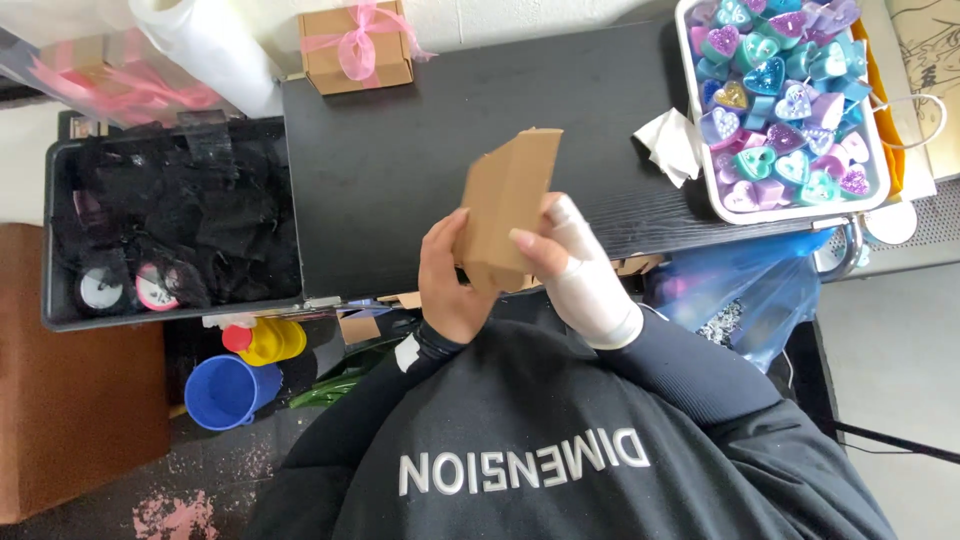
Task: The recorder fills a small cardboard box with paper shred, places heart-shaped items inside, closes it, and ties a pink ribbon around the box.
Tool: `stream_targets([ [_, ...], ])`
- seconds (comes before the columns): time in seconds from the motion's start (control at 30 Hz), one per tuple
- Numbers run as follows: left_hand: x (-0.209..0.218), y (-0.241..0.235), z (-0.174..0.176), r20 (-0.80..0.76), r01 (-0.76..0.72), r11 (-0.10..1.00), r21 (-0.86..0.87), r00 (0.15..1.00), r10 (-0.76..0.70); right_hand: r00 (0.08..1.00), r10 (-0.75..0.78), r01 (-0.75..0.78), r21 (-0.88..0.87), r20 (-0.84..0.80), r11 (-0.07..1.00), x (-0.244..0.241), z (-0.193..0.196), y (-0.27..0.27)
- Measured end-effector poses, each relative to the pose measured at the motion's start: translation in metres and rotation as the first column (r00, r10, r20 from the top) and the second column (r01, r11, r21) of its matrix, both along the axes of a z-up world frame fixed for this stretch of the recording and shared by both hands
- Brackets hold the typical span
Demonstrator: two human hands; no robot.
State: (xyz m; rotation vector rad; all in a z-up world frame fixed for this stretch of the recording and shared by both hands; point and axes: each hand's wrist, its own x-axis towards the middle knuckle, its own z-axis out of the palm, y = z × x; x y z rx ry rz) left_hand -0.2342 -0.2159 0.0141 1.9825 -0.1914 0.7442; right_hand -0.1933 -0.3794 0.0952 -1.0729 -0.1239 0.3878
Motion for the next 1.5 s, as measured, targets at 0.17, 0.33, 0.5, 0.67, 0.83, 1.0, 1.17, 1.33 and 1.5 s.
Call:
stream_targets([
  [0.17, 0.022, 0.016, -0.014, -0.394, -0.155, 0.957, -0.244, 0.918, 0.049, 0.864, 0.293, -0.094, -0.441, 0.409, 0.892, 0.02, -0.007, -0.014],
  [0.33, 0.054, 0.034, -0.01, -0.371, -0.216, 0.936, -0.277, 0.923, 0.103, 0.489, 0.614, 0.339, -0.784, 0.62, 0.52, 0.027, -0.024, -0.037],
  [0.5, 0.075, 0.038, 0.011, -0.253, -0.043, 0.977, -0.21, 0.967, -0.011, 0.388, 0.668, 0.529, -0.747, 0.635, 0.403, 0.009, -0.063, -0.058],
  [0.67, 0.055, 0.02, 0.027, -0.07, -0.099, 0.956, 0.276, 0.99, 0.123, 0.43, 0.627, 0.523, -0.746, 0.649, 0.413, 0.009, -0.07, -0.06],
  [0.83, 0.026, -0.002, 0.036, -0.139, 0.086, 0.756, 0.648, 0.99, 0.006, 0.405, 0.587, 0.544, -0.701, 0.701, 0.462, 0.008, -0.064, -0.066],
  [1.0, 0.037, 0.005, 0.013, -0.17, 0.168, 0.64, 0.75, 0.984, -0.059, 0.37, 0.399, 0.683, -0.537, 0.839, 0.495, -0.013, -0.063, -0.111],
  [1.17, 0.057, 0.01, 0.013, -0.169, 0.178, 0.621, 0.763, 0.983, -0.074, 0.446, 0.06, 0.868, -0.448, 0.893, 0.215, -0.052, -0.114, -0.198],
  [1.33, 0.024, -0.024, -0.013, 0.097, 0.014, 0.698, 0.716, 0.988, -0.119, 0.746, -0.203, 0.613, -0.774, 0.634, -0.16, -0.095, -0.233, -0.299],
  [1.5, -0.004, -0.085, -0.047, 0.14, 0.532, 0.61, 0.588, 0.676, -0.724, 0.968, 0.185, -0.079, -0.904, -0.171, -0.42, -0.103, -0.225, -0.26],
])
